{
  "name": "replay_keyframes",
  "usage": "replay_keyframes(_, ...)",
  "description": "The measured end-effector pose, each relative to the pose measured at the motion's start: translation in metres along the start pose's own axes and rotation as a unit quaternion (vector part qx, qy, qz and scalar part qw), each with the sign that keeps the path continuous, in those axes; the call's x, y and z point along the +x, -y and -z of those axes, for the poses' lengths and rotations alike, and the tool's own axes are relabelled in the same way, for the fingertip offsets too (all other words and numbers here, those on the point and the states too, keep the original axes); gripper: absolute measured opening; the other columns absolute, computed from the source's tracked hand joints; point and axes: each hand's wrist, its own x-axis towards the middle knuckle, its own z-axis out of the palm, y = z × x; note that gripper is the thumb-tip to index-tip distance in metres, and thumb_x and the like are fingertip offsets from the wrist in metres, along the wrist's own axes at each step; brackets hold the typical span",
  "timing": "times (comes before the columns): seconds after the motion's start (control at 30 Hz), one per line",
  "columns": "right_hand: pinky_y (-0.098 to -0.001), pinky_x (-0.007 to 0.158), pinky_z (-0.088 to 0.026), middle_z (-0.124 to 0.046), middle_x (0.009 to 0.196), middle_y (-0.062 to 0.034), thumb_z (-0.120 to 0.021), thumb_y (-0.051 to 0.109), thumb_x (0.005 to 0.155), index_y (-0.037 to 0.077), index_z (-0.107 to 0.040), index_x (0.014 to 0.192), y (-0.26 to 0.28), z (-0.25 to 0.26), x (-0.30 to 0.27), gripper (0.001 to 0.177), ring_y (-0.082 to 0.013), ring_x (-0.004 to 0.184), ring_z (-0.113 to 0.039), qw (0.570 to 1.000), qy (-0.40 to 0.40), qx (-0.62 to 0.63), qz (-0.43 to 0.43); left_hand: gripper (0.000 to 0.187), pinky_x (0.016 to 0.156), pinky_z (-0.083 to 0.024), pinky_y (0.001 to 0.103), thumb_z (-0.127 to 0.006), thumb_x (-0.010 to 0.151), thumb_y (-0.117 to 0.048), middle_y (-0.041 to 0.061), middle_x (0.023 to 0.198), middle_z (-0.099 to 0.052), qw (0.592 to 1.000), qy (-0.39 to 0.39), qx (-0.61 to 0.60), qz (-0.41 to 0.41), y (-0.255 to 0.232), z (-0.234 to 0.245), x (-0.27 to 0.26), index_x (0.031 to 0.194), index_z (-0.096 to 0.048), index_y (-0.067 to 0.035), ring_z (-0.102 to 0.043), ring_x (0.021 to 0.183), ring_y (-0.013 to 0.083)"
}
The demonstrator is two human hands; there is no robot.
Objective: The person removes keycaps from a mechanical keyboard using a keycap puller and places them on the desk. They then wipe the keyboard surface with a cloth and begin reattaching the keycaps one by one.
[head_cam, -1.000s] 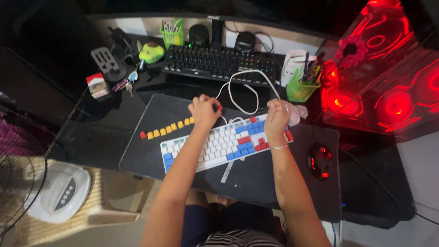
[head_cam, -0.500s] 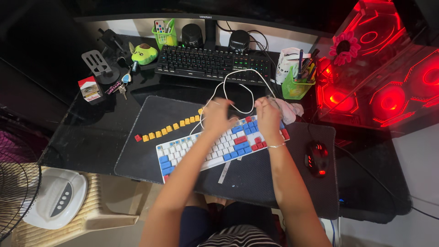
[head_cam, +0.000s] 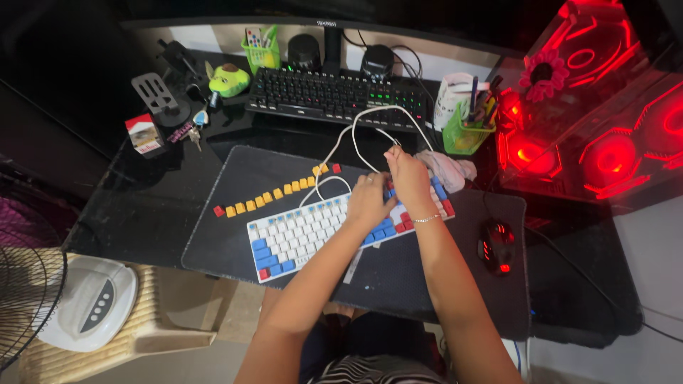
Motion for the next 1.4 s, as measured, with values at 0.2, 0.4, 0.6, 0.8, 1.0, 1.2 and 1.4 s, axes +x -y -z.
replay_keyframes(0.2,-0.0536,0.063,-0.050,-0.069,0.081,-0.0223,-0.058,0.035,0.103,0.005,-0.066,0.107,-0.004,-0.018,0.031,0.032,-0.0450,0.076,-0.066,0.995,0.079,-0.050,-0.045,0.049,0.094,-0.050,0.044,-0.082,0.078,-0.027,0.014,0.108,-0.069,1.000,0.006,-0.021,0.016,0.001,0.001,-0.003,0.119,-0.067,-0.005,-0.060,0.107,0.0351)
replay_keyframes(0.4,-0.0500,0.063,-0.052,-0.069,0.083,-0.0217,-0.060,0.030,0.103,0.005,-0.067,0.104,-0.007,-0.007,0.027,0.026,-0.0433,0.078,-0.068,0.998,0.049,0.023,0.010,0.048,0.093,-0.050,0.043,-0.080,0.080,-0.027,0.013,0.110,-0.069,0.999,0.006,-0.021,0.033,0.001,0.003,0.001,0.121,-0.067,-0.005,-0.060,0.110,0.0339)
replay_keyframes(0.6,-0.0477,0.062,-0.051,-0.066,0.072,-0.0191,-0.058,0.028,0.102,0.006,-0.065,0.104,-0.004,0.010,-0.016,0.023,-0.0371,0.069,-0.070,0.990,0.045,0.069,-0.112,0.035,0.092,-0.052,0.044,-0.078,0.079,-0.025,0.012,0.109,-0.072,0.999,-0.001,-0.022,0.030,0.004,-0.004,0.002,0.109,-0.073,-0.006,-0.062,0.109,0.0328)
replay_keyframes(0.8,-0.0464,0.069,-0.051,-0.070,0.089,-0.0195,-0.061,0.021,0.104,0.004,-0.065,0.100,-0.004,-0.006,-0.033,0.017,-0.0399,0.083,-0.068,0.999,-0.014,0.037,-0.031,0.015,0.089,-0.054,0.045,-0.073,0.087,-0.020,0.014,0.099,-0.072,0.999,0.024,0.029,0.001,0.032,-0.031,0.030,0.093,-0.073,-0.006,-0.066,0.102,0.0340)
replay_keyframes(1.0,-0.0408,0.069,-0.053,-0.068,0.087,-0.0179,-0.065,0.014,0.101,0.002,-0.065,0.100,-0.006,-0.007,-0.032,0.012,-0.0356,0.077,-0.069,0.989,-0.082,0.123,-0.023,0.016,0.087,-0.054,0.045,-0.073,0.085,-0.013,0.015,0.097,-0.070,0.988,-0.082,0.016,-0.133,0.034,-0.034,0.023,0.095,-0.067,0.000,-0.065,0.102,0.0352)
replay_keyframes(1.2,-0.0391,0.071,-0.052,-0.067,0.088,-0.0161,-0.062,0.010,0.104,0.002,-0.065,0.102,-0.005,-0.003,-0.040,0.009,-0.0339,0.077,-0.067,0.979,-0.145,0.145,0.017,0.025,0.087,-0.055,0.041,-0.078,0.080,-0.011,0.012,0.101,-0.071,0.972,-0.145,-0.092,-0.160,0.014,-0.005,0.011,0.103,-0.070,-0.003,-0.066,0.100,0.0325)
replay_keyframes(1.4,-0.0406,0.070,-0.052,-0.067,0.087,-0.0166,-0.063,0.012,0.104,0.001,-0.064,0.104,-0.013,0.004,-0.042,0.011,-0.0352,0.077,-0.067,0.986,-0.128,0.111,0.016,0.035,0.084,-0.055,0.039,-0.080,0.082,-0.012,0.007,0.095,-0.071,0.975,-0.114,-0.094,-0.167,0.011,0.004,0.011,0.115,-0.071,-0.012,-0.067,0.096,0.0289)
